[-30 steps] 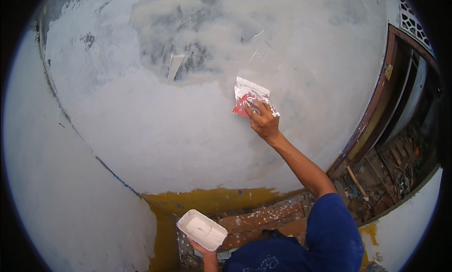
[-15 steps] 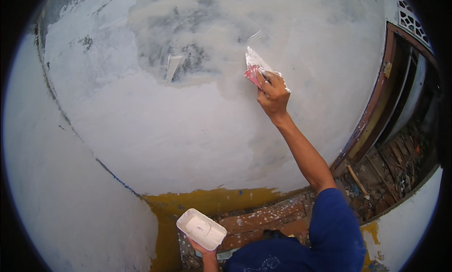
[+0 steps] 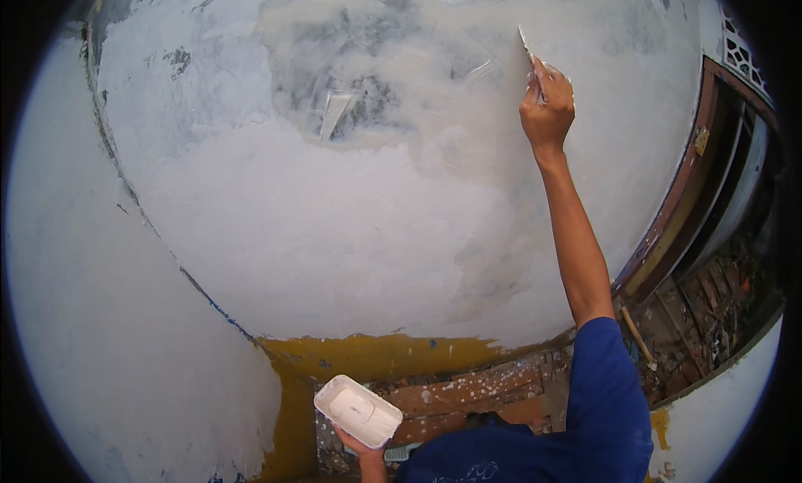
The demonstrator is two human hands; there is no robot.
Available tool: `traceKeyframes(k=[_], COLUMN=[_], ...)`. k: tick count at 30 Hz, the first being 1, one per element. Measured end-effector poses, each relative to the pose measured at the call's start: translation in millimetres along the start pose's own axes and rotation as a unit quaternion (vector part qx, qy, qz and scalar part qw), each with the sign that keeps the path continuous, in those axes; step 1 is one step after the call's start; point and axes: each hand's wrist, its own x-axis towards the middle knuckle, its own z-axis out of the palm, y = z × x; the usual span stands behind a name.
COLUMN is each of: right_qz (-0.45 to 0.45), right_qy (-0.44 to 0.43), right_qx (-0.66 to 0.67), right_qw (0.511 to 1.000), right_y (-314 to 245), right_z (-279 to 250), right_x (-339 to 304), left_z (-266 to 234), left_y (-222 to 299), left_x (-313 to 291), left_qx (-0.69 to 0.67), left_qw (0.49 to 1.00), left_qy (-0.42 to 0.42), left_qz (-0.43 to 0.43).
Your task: The person applies white putty to a wall using a spatula and then picks up more putty from a tray.
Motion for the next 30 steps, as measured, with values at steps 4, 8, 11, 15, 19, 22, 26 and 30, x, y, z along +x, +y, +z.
traceKeyframes(k=[4, 8, 11, 15, 19, 22, 26, 30], right_qz=[-0.083, -0.118, -0.092, -0.029, -0.048, -0.054, -0.151, -0.216], right_qy=[-0.085, -0.203, -0.188, 0.017, 0.102, 0.068, -0.040, -0.142], right_qx=[0.086, 0.215, 0.229, 0.165, -0.007, -0.020, 0.056, 0.154], right_qw=[0.989, 0.948, 0.951, 0.986, 0.994, 0.996, 0.986, 0.954], right_y=[-57.8, -122.0, -124.7, -62.5, 28.8, 20.6, -61.5, -115.3], right_z=[-4.6, -12.3, -11.7, 0.6, 26.7, 37.1, 31.2, 28.6], right_x=[-61.3, -123.3, -116.9, -7.6, 90.2, 88.5, 21.8, -25.2], left_z=[7.4, 6.0, 8.4, 2.7, 5.0, 7.1, 7.1, -0.4], left_y=[-6.6, -7.2, -4.7, -1.1, 4.4, 4.8, 4.1, 5.0], left_x=[4.8, 11.4, 12.7, 7.3, -0.3, 1.8, 10.8, 17.9], left_qx=[0.014, 0.029, 0.068, 0.016, -0.020, -0.021, -0.023, 0.037], left_qw=[0.999, 0.999, 0.995, 0.999, 0.999, 0.999, 0.999, 0.998], left_qy=[-0.049, -0.040, -0.067, -0.039, -0.002, 0.003, -0.005, -0.040], left_qz=[0.001, -0.006, 0.015, 0.008, 0.028, 0.046, 0.029, 0.036])
